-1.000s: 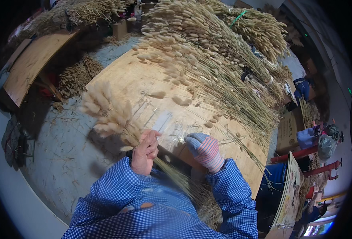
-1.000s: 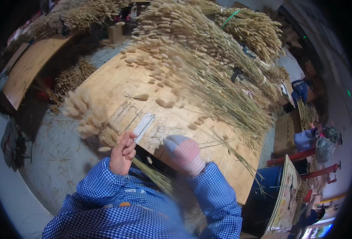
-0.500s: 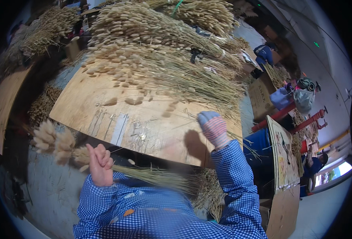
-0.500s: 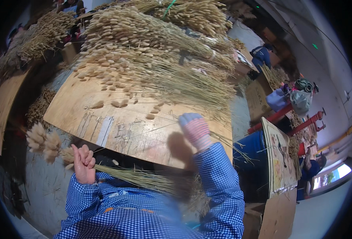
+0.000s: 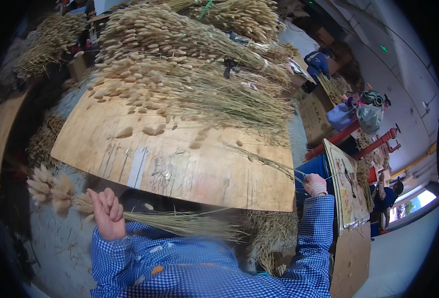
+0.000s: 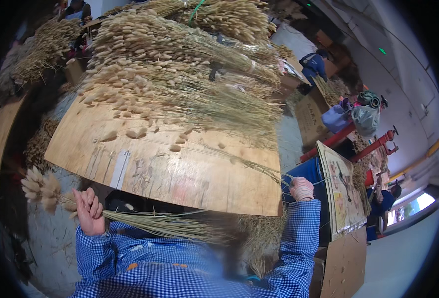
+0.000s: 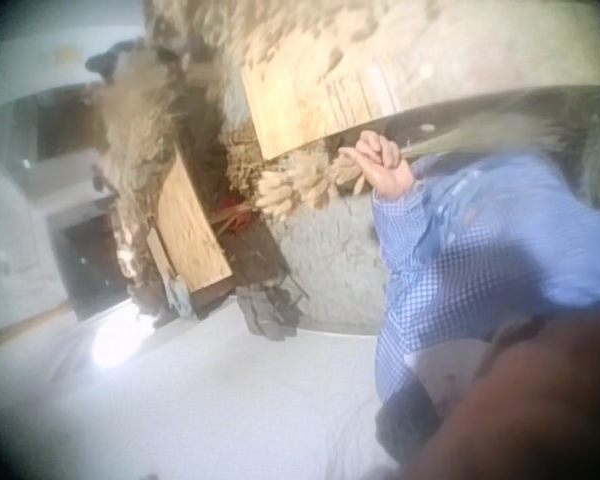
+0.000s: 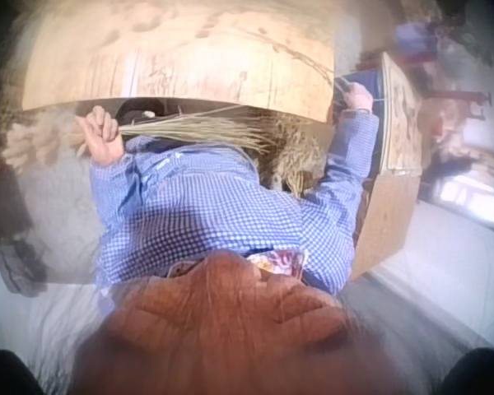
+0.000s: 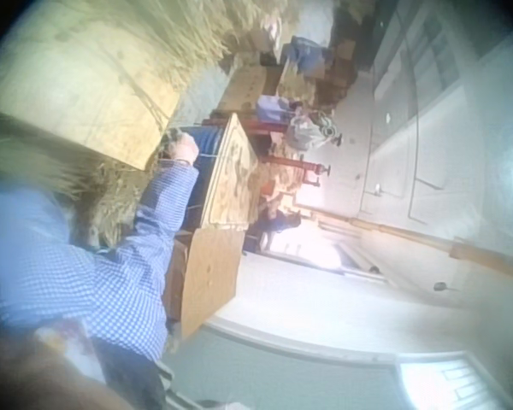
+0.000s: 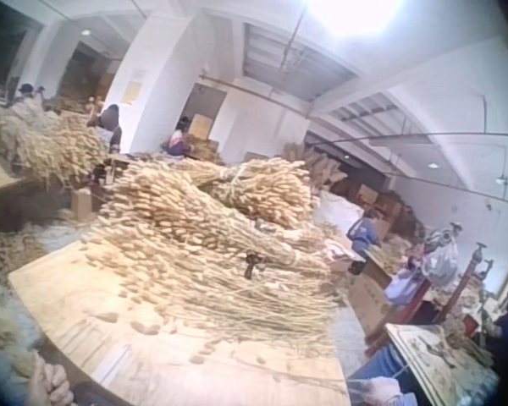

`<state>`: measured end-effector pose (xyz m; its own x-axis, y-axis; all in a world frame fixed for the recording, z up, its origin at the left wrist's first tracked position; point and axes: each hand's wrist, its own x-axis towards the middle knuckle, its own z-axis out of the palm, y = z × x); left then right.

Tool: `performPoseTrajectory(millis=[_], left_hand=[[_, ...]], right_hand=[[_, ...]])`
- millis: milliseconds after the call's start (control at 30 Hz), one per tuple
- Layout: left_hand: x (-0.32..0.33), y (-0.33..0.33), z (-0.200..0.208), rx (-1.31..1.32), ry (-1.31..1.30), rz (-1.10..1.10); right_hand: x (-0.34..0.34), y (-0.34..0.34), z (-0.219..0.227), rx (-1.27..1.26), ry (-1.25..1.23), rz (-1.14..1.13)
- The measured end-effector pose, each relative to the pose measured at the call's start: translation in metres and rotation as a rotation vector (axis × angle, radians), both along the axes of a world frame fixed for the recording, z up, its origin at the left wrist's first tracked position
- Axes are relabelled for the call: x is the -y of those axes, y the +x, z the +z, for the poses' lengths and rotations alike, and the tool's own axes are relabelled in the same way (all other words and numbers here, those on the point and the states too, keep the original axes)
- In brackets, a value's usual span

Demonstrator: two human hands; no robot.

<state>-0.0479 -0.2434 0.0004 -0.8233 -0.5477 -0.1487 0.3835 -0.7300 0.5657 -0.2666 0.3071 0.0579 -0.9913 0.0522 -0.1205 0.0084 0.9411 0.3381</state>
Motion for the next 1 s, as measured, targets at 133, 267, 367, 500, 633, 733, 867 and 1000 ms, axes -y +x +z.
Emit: performPoseTrajectory(millis=[133, 267, 367, 500, 633, 733, 867, 1000], left_hand=[[0.001, -0.006, -0.007, 0.037, 0.068, -0.016], [-0.01, -0.012, -0.008, 0.021, 0.062, -0.11], [-0.02, -0.013, -0.005, 0.031, 0.045, -0.156], [-0.025, -0.014, -0.005, 0.012, 0.027, -0.191], [-0.032, -0.019, -0.009, 0.035, 0.02, -0.239], [-0.036, -0.021, -0.01, 0.035, 0.022, -0.258], [-0.039, -0.021, -0.007, 0.057, 0.021, -0.253], [-0.041, -0.02, -0.006, 0.083, 0.045, -0.265]], right_hand=[[0.036, -0.011, 0.006, -0.146, -0.318, 0.15], [0.122, -0.045, -0.015, -0.193, -0.547, 0.506], [0.185, -0.062, -0.028, -0.092, -0.492, 0.529], [0.242, -0.057, -0.037, -0.052, -0.325, 0.647], [0.256, -0.049, -0.044, -0.071, -0.266, 0.703], [0.249, -0.051, -0.049, -0.176, -0.649, 0.617], [0.24, -0.063, -0.05, -0.079, -1.015, 0.56], [0.237, -0.067, -0.045, 0.153, -1.501, 0.344]])
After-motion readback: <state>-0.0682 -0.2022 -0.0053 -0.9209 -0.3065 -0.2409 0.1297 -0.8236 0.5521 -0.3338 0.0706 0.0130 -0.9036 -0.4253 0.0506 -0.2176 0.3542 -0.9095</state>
